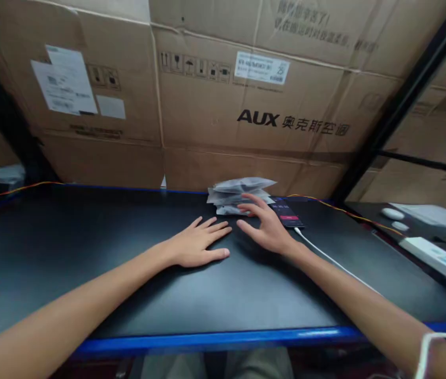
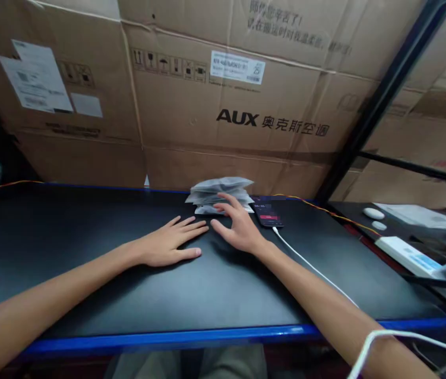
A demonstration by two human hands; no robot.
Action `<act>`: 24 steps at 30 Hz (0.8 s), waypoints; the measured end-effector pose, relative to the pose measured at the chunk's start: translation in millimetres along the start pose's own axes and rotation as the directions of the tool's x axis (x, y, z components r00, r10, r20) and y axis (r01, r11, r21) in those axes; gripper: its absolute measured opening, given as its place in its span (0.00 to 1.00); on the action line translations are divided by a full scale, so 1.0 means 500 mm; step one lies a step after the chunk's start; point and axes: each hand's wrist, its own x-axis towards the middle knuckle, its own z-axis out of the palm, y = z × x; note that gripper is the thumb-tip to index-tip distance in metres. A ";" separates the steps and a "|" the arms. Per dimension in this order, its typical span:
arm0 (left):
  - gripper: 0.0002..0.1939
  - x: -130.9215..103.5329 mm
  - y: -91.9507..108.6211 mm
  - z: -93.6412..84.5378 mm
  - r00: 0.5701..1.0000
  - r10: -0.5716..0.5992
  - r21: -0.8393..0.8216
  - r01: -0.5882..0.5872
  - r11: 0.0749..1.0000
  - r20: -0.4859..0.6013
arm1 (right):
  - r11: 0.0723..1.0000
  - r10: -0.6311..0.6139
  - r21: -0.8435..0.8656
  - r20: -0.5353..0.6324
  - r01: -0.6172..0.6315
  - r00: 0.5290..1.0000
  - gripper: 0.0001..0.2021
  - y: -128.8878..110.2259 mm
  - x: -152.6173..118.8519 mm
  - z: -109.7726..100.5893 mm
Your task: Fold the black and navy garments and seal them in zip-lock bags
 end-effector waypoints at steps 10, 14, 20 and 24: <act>0.38 0.000 0.007 0.001 1.000 -0.016 0.004 0.016 1.000 -0.010 | 0.967 0.090 -0.223 -0.170 -0.127 0.981 0.17 0.083 0.033 -0.051; 0.38 -0.001 0.005 0.002 1.000 -0.020 -0.009 0.020 1.000 0.003 | 0.963 0.061 -0.251 -0.167 -0.102 0.984 0.21 0.088 0.035 -0.048; 0.37 0.010 -0.011 0.011 0.984 -0.074 -0.285 0.026 0.958 -0.160 | 0.991 -0.073 -0.122 -0.136 0.056 0.988 0.29 0.036 0.024 -0.031; 0.30 0.025 -0.029 -0.001 0.889 -0.371 -0.824 -0.014 0.566 -0.270 | 0.967 -0.236 -0.108 -0.049 0.229 0.971 0.30 -0.018 0.006 -0.020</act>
